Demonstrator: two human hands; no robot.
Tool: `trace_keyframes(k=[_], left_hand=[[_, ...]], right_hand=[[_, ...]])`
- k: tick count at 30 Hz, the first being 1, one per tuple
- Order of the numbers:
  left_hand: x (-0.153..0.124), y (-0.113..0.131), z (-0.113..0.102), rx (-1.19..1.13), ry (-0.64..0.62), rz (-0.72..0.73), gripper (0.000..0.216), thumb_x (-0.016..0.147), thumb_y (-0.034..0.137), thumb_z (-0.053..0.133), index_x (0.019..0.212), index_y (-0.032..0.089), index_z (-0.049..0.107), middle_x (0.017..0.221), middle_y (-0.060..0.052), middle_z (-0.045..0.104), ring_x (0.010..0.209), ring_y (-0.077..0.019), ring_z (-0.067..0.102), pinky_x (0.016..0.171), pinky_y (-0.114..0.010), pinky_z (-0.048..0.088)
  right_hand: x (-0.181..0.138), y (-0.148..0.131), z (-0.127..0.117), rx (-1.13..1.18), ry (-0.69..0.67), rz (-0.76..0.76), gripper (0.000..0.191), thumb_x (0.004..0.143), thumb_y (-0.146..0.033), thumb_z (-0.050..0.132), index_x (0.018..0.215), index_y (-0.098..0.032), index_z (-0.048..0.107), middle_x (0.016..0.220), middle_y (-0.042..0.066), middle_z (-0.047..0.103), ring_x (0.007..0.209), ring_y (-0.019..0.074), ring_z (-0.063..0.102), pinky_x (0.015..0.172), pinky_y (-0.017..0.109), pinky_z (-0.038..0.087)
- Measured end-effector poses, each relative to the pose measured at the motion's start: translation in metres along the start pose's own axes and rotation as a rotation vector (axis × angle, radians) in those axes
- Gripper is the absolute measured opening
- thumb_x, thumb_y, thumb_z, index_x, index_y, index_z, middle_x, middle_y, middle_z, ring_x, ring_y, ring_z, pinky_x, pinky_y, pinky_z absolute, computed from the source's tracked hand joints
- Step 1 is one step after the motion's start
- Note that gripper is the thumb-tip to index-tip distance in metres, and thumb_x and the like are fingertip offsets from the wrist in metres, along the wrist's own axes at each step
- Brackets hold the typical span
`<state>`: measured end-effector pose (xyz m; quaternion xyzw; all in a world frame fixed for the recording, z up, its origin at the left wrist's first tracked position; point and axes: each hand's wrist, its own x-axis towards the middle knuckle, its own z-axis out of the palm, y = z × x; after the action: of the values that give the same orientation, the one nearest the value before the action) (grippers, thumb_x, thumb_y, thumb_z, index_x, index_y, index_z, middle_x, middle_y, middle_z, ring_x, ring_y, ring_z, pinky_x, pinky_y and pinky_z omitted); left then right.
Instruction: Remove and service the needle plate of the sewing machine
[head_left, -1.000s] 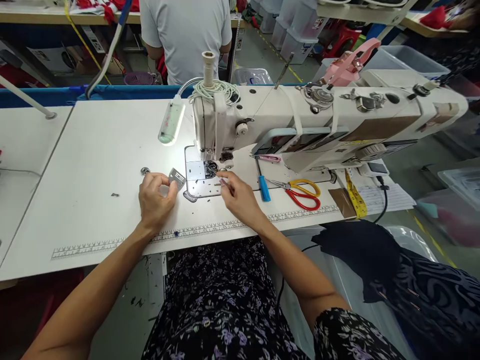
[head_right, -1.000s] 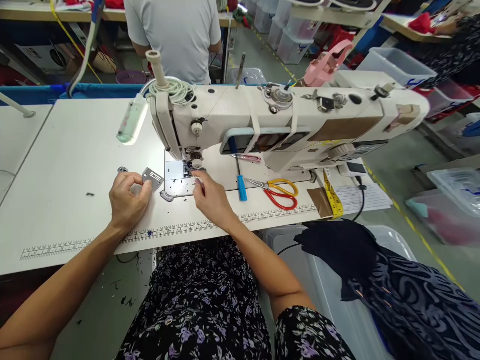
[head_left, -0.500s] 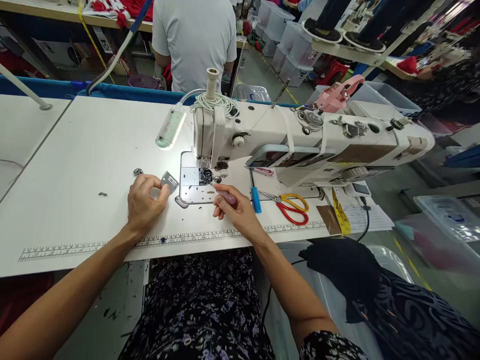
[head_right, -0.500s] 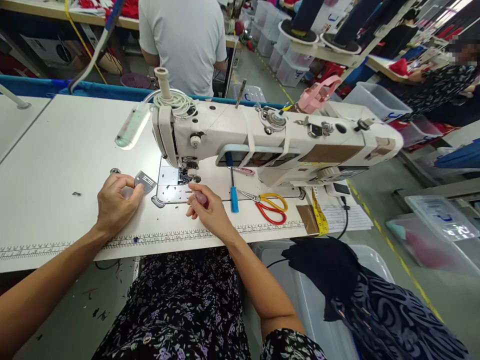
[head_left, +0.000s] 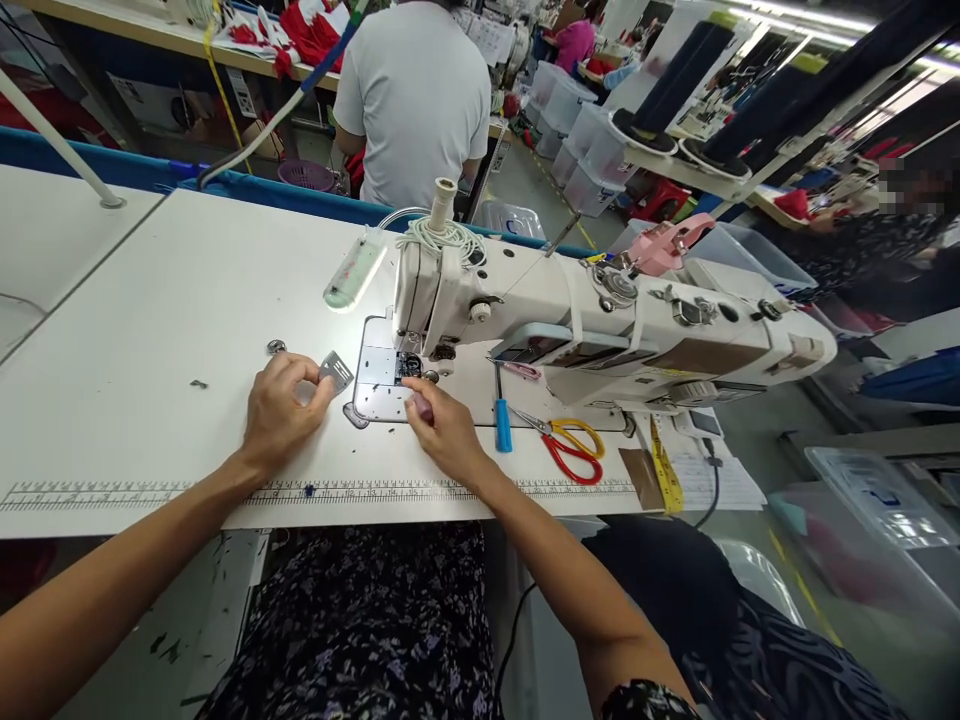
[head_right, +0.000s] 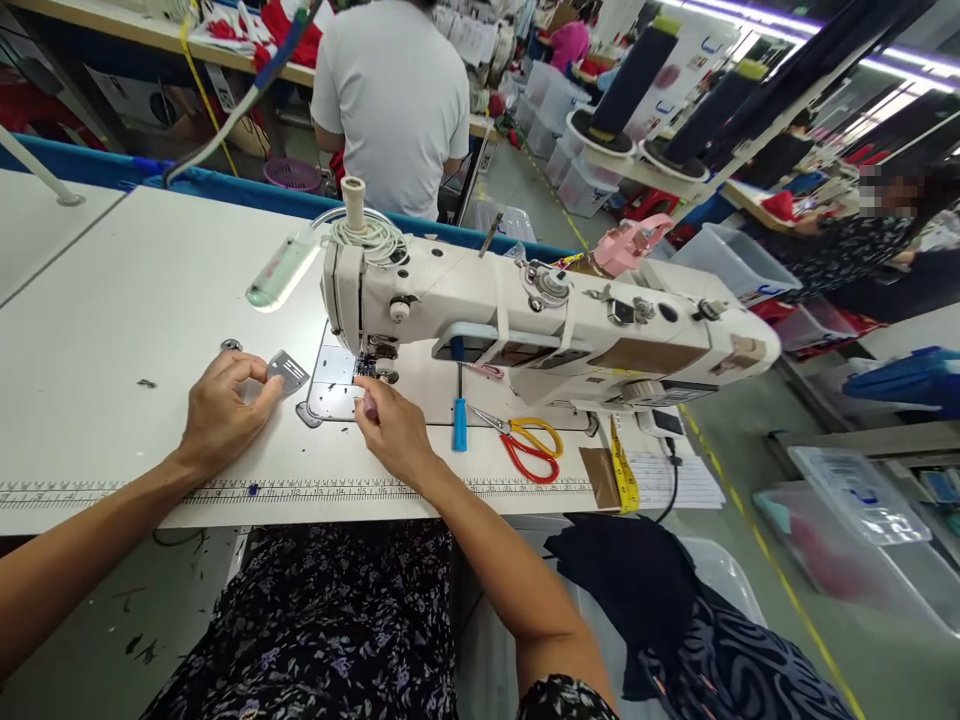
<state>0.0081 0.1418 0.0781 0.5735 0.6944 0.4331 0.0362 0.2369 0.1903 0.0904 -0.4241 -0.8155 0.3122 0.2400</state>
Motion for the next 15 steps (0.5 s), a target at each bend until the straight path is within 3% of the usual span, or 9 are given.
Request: trace_keyframes(k=[3, 9, 15], left_hand=[[0.000, 0.001, 0.000, 0.004, 0.000, -0.006, 0.017, 0.082, 0.031, 0.060, 0.069, 0.022, 0.054, 0.088, -0.004, 0.063, 0.080, -0.0196, 0.058, 0.074, -0.036, 0.045], [0.001, 0.002, -0.001, 0.020, -0.006, -0.031, 0.018, 0.082, 0.033, 0.059, 0.070, 0.022, 0.054, 0.088, -0.004, 0.063, 0.079, -0.0188, 0.058, 0.071, -0.035, 0.045], [0.000, -0.001, -0.001, 0.009, -0.017, -0.014, 0.017, 0.083, 0.031, 0.059, 0.070, 0.021, 0.054, 0.090, -0.003, 0.062, 0.081, -0.0182, 0.058, 0.073, -0.034, 0.046]], right_hand=[[0.001, -0.004, 0.004, -0.217, -0.011, -0.081, 0.036, 0.101, -0.029, 0.042, 0.133, -0.018, 0.055, 0.112, 0.008, 0.069, 0.095, 0.0160, 0.064, 0.075, 0.025, 0.047], [0.008, -0.006, 0.017, -0.548, -0.036, -0.131, 0.033, 0.101, -0.021, 0.040, 0.131, -0.018, 0.055, 0.103, 0.007, 0.068, 0.083, 0.0143, 0.063, 0.058, 0.023, 0.038], [0.003, -0.002, 0.026, -0.700, 0.082, -0.244, 0.040, 0.104, -0.020, 0.032, 0.138, -0.013, 0.052, 0.098, 0.011, 0.068, 0.084, 0.0143, 0.063, 0.062, 0.024, 0.040]])
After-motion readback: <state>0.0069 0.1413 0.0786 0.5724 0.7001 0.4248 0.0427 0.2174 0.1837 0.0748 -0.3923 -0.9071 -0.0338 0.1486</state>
